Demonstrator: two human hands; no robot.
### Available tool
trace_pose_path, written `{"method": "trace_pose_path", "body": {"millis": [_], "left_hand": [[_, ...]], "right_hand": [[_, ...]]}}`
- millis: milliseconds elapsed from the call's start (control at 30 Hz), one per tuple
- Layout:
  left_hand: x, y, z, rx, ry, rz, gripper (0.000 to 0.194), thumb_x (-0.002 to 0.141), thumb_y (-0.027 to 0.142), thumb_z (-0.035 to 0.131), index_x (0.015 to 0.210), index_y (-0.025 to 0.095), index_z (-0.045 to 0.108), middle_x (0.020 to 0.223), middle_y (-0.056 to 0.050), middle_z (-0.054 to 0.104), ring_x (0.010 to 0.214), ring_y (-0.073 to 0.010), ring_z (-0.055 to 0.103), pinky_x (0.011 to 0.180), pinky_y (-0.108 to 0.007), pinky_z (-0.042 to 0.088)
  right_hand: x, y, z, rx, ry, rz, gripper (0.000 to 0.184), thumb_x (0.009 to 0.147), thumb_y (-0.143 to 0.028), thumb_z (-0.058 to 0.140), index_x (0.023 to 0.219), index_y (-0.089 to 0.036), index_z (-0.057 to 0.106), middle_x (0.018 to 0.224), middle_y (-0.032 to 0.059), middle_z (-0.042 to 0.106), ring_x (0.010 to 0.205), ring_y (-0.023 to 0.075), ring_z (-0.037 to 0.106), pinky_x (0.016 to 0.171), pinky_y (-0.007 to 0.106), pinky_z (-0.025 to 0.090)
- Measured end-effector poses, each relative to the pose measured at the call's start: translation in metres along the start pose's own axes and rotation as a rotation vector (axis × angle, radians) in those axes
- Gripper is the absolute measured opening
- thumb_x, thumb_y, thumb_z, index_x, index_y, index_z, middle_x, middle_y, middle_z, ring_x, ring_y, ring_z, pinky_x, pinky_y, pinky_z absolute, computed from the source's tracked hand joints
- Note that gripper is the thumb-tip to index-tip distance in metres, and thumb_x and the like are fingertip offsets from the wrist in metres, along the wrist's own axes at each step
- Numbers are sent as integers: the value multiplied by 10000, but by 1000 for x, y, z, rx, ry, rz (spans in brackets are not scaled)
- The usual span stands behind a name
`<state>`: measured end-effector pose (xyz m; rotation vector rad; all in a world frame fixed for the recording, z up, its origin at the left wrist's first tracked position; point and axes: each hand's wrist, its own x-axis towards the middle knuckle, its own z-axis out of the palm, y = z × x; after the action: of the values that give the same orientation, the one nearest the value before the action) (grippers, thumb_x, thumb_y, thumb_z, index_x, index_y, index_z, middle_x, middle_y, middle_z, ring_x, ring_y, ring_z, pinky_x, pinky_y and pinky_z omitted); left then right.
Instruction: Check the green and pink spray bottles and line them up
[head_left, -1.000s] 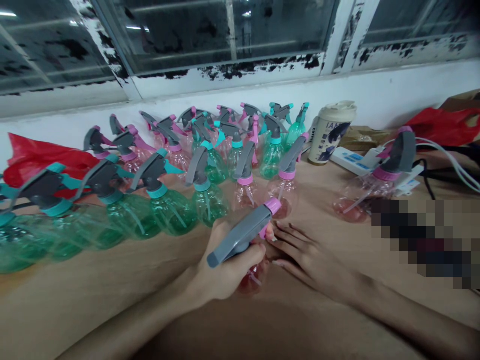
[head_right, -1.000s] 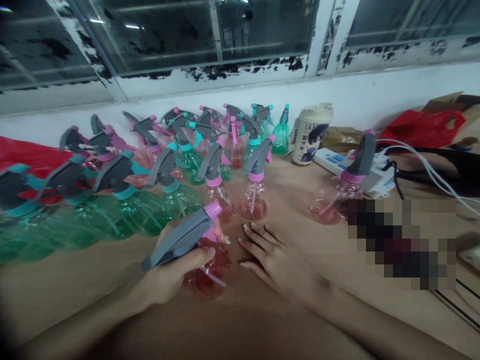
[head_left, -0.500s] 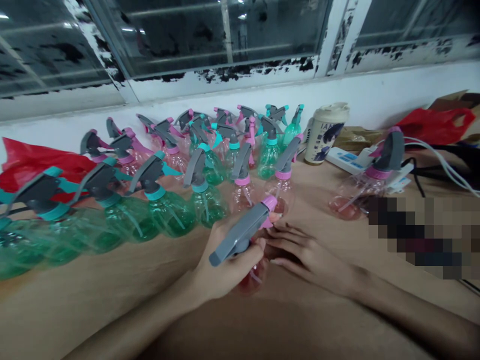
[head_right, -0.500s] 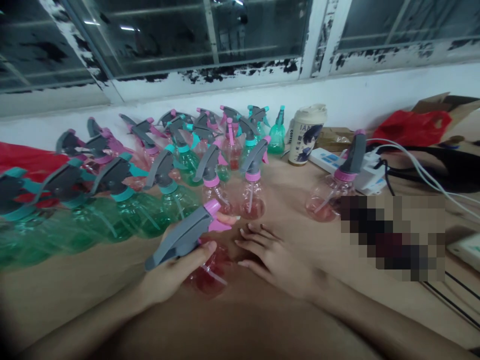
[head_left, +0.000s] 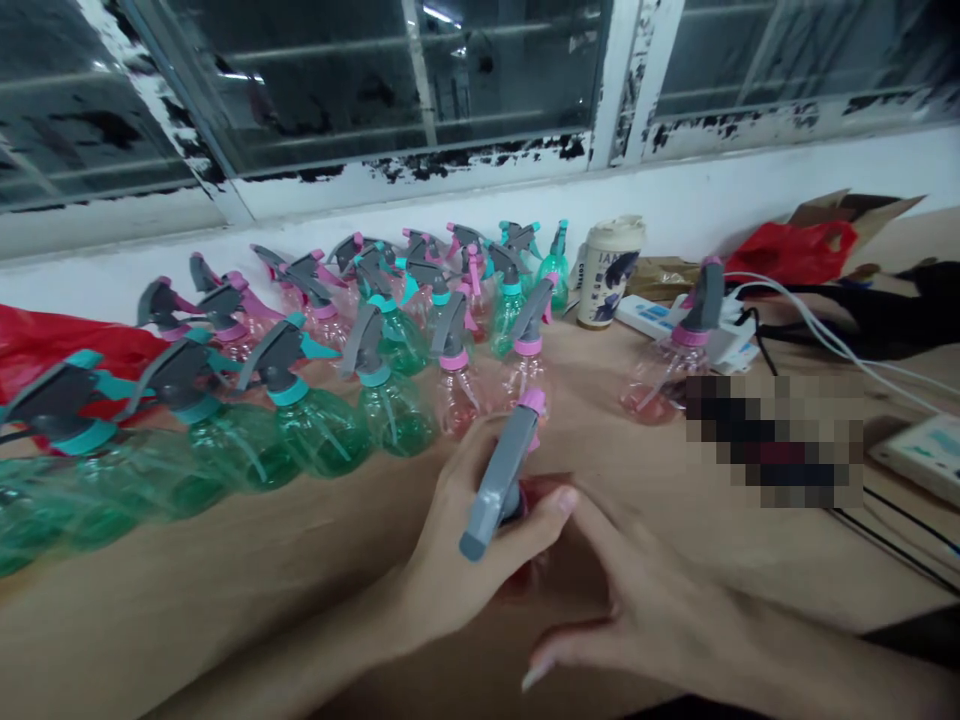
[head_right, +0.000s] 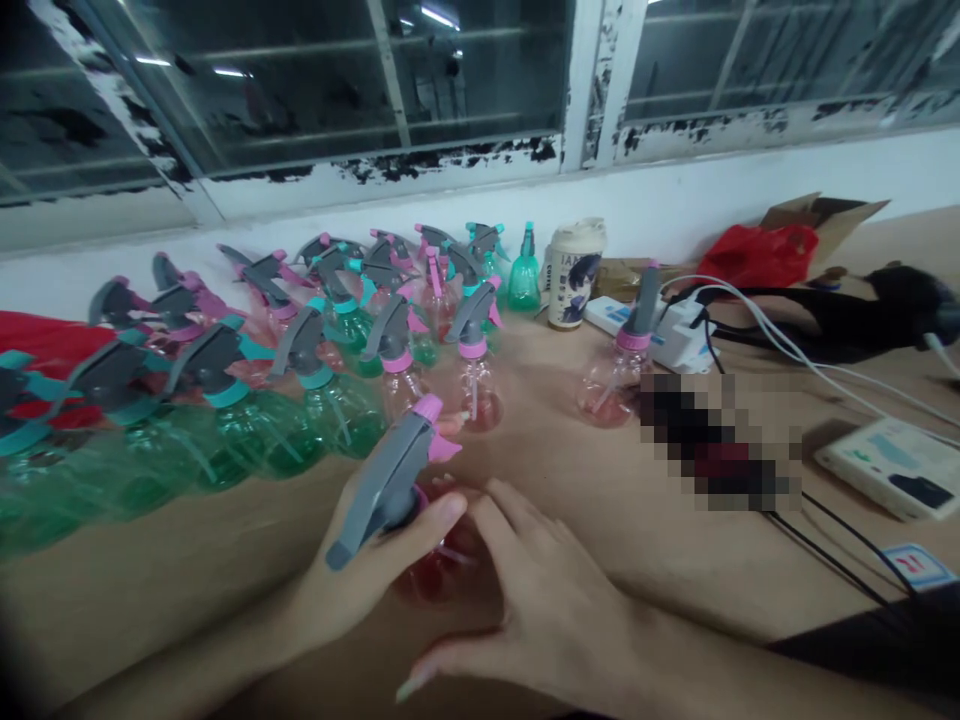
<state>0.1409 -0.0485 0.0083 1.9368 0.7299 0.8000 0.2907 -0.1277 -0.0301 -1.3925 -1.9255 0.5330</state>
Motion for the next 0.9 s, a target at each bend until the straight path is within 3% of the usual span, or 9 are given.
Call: {"method": "trace_pose_path", "body": {"millis": [167, 267, 333, 433, 600, 900], "left_hand": [[16, 7, 33, -78, -33, 57, 477, 771, 282, 654, 1201, 238, 451, 995, -25, 595, 853, -175, 618, 822, -331, 512], [21, 4, 46, -178, -89, 49, 716, 753, 243, 675, 1343, 269, 270, 1185, -52, 557, 994, -204, 595, 929, -381, 468], [18, -5, 48, -180, -81, 16, 788, 738, 253, 695, 1366, 268, 221, 1354, -76, 443, 1183, -244, 479, 1041, -430, 362], [5, -26, 42, -102, -61, -24, 612, 800, 270, 634, 1318, 241, 309, 1379, -74, 401, 1251, -234, 390, 1064, -424, 328], [-16, -55, 20, -6, -32, -106, 295, 872, 224, 523, 1157, 247, 446, 1193, -49, 508, 1043, -193, 518, 907, -371, 445], [-19, -59, 5, 54, -27, -200, 201, 869, 230, 515, 1067, 227, 485, 959, -32, 579, 859, -168, 569, 756, -309, 466]], "right_hand": [[-10, 12, 1, -176, 203, 19, 601, 728, -522, 623, 1205, -201, 448, 1134, 108, 588, 1031, 261, 566, 827, 409, 509], [-15, 24, -15, -284, 218, 9, 519, 772, -467, 585, 1189, -192, 442, 1093, 113, 604, 978, 260, 588, 781, 408, 522], [-16, 34, -30, -381, 235, 12, 484, 798, -441, 553, 1183, -171, 441, 1074, 132, 607, 959, 277, 594, 769, 426, 519], [-8, 51, -52, -495, 280, -1, 546, 777, -489, 573, 1200, -166, 448, 1175, 152, 555, 1095, 318, 519, 914, 489, 433], [20, 84, -71, -505, 342, 83, 545, 739, -558, 589, 1092, -149, 515, 1076, 144, 585, 1034, 315, 536, 896, 486, 437], [53, 100, -73, -658, 386, 158, 635, 735, -622, 553, 1097, -103, 506, 1003, 175, 608, 977, 352, 565, 764, 487, 482]]}}
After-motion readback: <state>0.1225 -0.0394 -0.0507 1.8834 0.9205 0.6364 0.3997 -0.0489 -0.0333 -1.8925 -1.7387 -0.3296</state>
